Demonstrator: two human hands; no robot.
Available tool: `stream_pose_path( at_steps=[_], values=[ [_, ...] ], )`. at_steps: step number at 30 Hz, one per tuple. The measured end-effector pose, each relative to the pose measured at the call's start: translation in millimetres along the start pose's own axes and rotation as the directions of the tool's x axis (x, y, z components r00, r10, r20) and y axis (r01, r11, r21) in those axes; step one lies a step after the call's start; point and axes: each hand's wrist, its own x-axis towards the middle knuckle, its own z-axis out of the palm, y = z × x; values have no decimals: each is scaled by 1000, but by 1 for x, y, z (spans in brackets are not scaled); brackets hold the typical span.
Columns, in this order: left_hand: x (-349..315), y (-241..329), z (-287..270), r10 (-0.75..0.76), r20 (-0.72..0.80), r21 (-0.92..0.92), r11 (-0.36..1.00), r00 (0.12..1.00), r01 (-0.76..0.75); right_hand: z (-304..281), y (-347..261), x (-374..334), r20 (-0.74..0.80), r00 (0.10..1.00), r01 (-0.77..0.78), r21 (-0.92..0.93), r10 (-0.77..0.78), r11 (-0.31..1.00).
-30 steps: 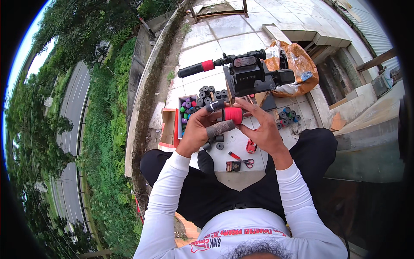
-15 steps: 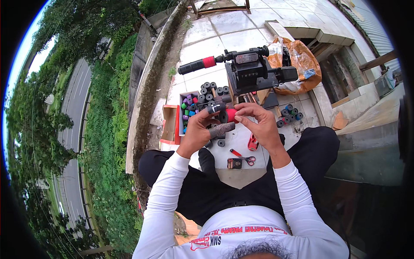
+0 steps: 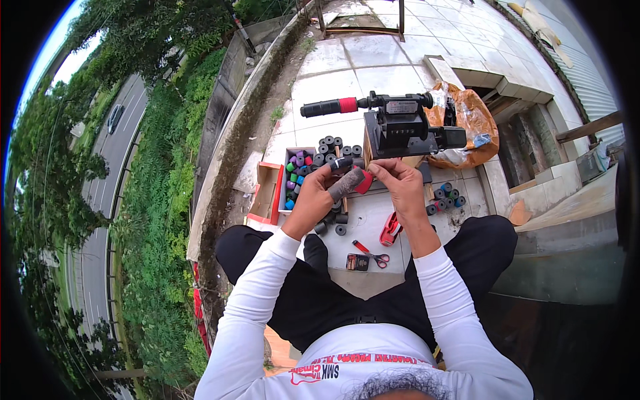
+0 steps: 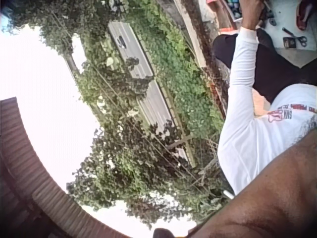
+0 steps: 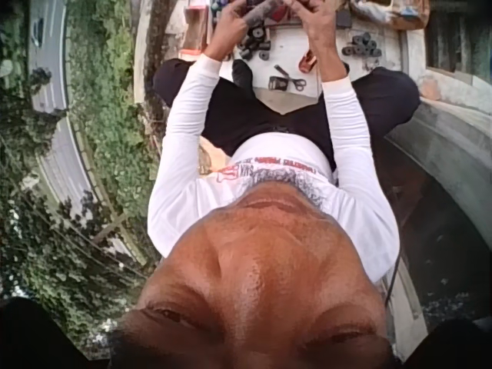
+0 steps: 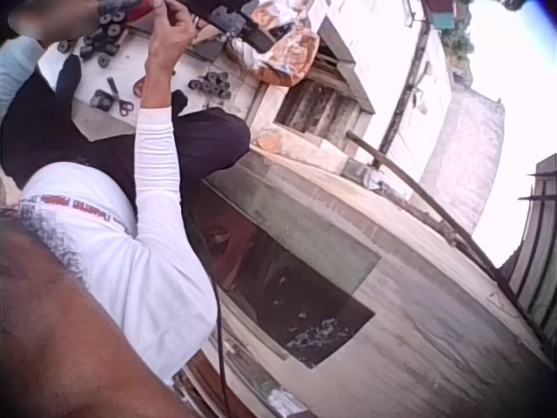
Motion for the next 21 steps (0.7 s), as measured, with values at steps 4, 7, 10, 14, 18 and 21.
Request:
stream_pose_path(
  at_steps=[4,7,10,14,18,21],
  values=[
    [5,0,-7,-73,-117,-160,986,990,53,15,-15,23,22,1000,-13,-140,17,990],
    [9,3,-11,-119,-122,-316,946,985,75,31,-26,40,59,998,18,-224,-5,975],
    [13,-1,-12,-57,-152,-296,955,987,10,42,-36,56,132,991,70,-280,-34,957],
    [13,-1,-17,-9,-113,-284,958,994,-24,50,-38,69,164,986,72,-326,-18,943],
    [19,0,-16,-13,-132,-171,985,991,-10,52,-39,75,158,987,71,-313,-22,947],
    [20,-3,-16,19,-130,-286,956,991,-56,54,-41,73,161,987,65,-356,-7,932]
  ],
)
